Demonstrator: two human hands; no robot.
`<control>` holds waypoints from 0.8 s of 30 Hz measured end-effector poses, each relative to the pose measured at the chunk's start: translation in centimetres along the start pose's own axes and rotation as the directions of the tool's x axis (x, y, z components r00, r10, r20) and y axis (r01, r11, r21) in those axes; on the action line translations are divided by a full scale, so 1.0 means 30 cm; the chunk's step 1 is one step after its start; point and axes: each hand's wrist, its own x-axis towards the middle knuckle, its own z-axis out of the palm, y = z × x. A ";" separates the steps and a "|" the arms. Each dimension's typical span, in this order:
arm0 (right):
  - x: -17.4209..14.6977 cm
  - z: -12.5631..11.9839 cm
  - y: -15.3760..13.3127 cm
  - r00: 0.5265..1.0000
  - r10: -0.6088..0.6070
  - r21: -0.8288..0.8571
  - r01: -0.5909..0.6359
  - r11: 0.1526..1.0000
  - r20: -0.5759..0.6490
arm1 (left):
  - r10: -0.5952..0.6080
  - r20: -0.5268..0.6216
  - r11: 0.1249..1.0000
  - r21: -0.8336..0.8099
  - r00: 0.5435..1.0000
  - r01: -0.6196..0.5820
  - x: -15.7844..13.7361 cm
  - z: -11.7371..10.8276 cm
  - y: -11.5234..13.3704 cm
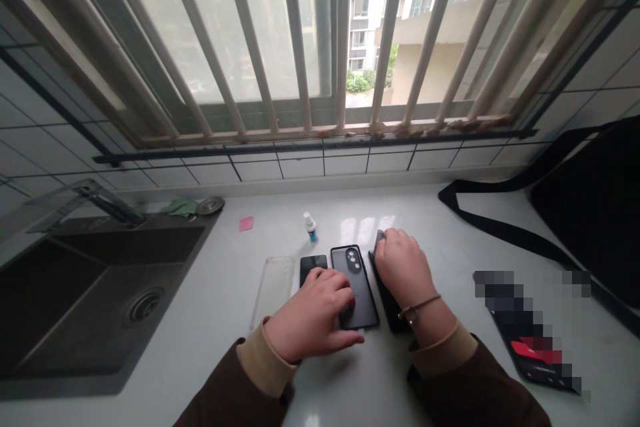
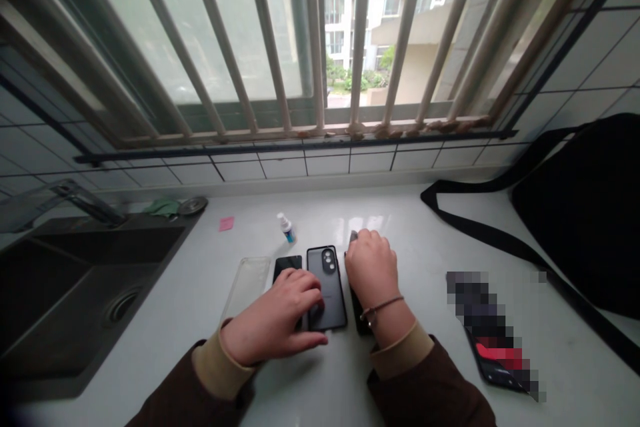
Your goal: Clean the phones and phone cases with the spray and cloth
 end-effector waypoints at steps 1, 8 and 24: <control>0.000 0.006 0.004 1.000 0.007 -0.025 -0.007 1.000 0.011 | -0.003 -0.021 1.000 0.001 1.000 0.003 0.005 0.003 0.003; 0.006 0.024 0.020 0.997 0.014 -0.063 -0.009 0.998 0.074 | -0.015 -0.119 0.983 0.181 0.993 0.036 0.079 0.088 0.091; 0.007 0.023 0.037 0.996 -0.079 -0.081 0.081 0.993 0.030 | 0.031 -0.188 0.972 0.236 0.982 0.015 0.140 0.206 0.142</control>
